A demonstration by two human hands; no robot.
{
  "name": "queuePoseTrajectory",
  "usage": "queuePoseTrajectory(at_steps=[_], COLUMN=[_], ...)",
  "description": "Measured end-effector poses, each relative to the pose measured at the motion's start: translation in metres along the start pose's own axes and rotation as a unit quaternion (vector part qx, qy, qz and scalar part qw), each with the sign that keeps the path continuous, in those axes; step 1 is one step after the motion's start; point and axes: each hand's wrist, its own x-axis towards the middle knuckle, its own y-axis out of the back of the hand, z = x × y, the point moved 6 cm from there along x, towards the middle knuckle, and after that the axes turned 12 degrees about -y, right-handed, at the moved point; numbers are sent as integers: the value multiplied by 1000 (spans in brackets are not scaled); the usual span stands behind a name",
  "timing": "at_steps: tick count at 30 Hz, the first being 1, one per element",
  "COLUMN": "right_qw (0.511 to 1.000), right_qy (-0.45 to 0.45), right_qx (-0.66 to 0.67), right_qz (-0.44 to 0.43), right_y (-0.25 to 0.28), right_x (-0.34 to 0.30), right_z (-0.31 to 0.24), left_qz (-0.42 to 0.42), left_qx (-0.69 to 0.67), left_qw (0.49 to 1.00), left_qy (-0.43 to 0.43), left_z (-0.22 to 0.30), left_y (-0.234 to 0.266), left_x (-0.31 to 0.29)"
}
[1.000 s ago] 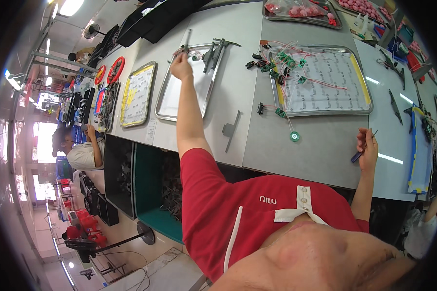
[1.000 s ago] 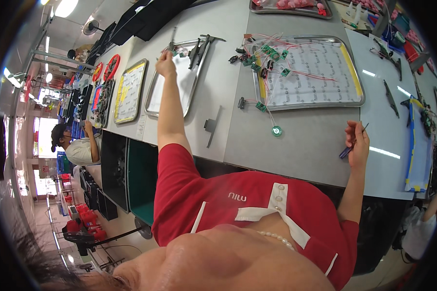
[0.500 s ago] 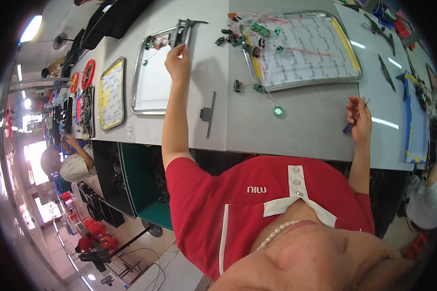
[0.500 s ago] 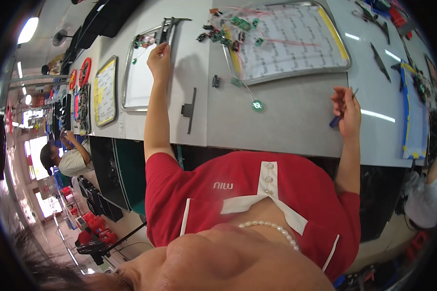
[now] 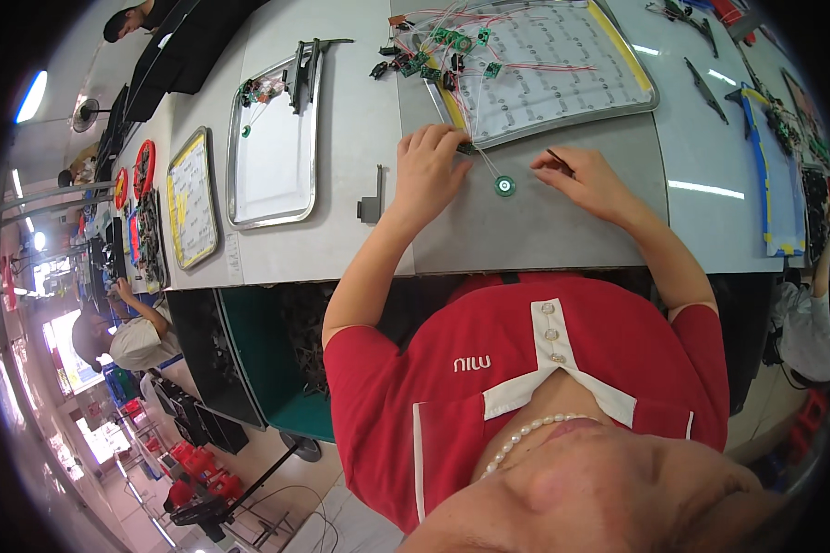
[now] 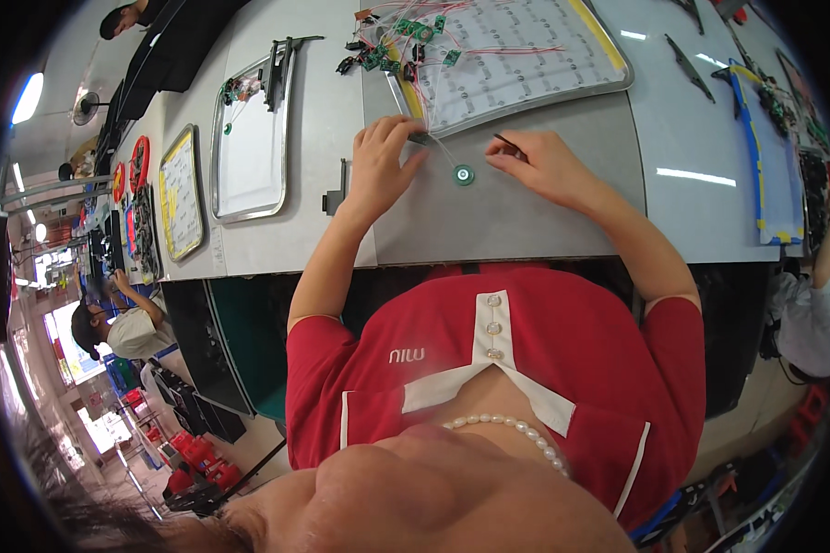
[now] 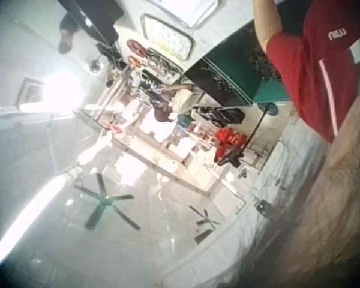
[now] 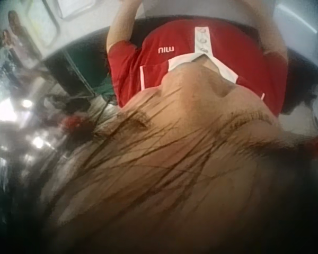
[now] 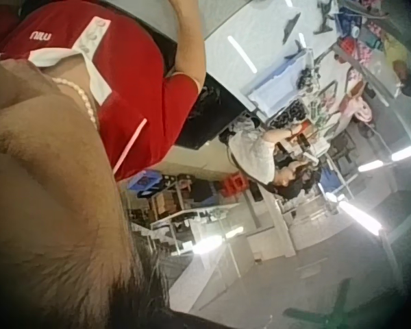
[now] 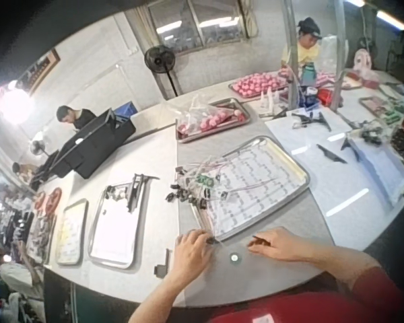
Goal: Assembling small electronic components by connecting wires and placing them into a plastic housing.
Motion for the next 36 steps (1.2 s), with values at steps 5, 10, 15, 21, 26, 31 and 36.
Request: queuePoseTrajectory(at_steps=[5,10,15,21,26,31,36], right_qw=[999,999,993,934,965,984,969], right_qy=[29,42,23,173,69,61,93], right_qx=[-8,2,18,-197,-176,-135,-161], right_qz=[-14,33,117,241,184,102,161], right_y=[-11,-6,23,30,27,32,44], right_x=[15,29,56,103,133,154,159], right_z=[-16,-8,-1,-27,-19,-2,-21], left_qz=[46,95,118,138,158,201,206], left_qx=[-127,-275,-437,-532,-524,-560,-553], left_qw=[989,948,863,795,793,767,777], left_qy=[68,128,225,257,269,239,221], left_z=[-11,-16,-25,-14,-24,-28,-33], left_y=[-1,-1,-13,-27,-33,-35,-39], left_x=[1,-9,-19,-24,-17,-4,20])
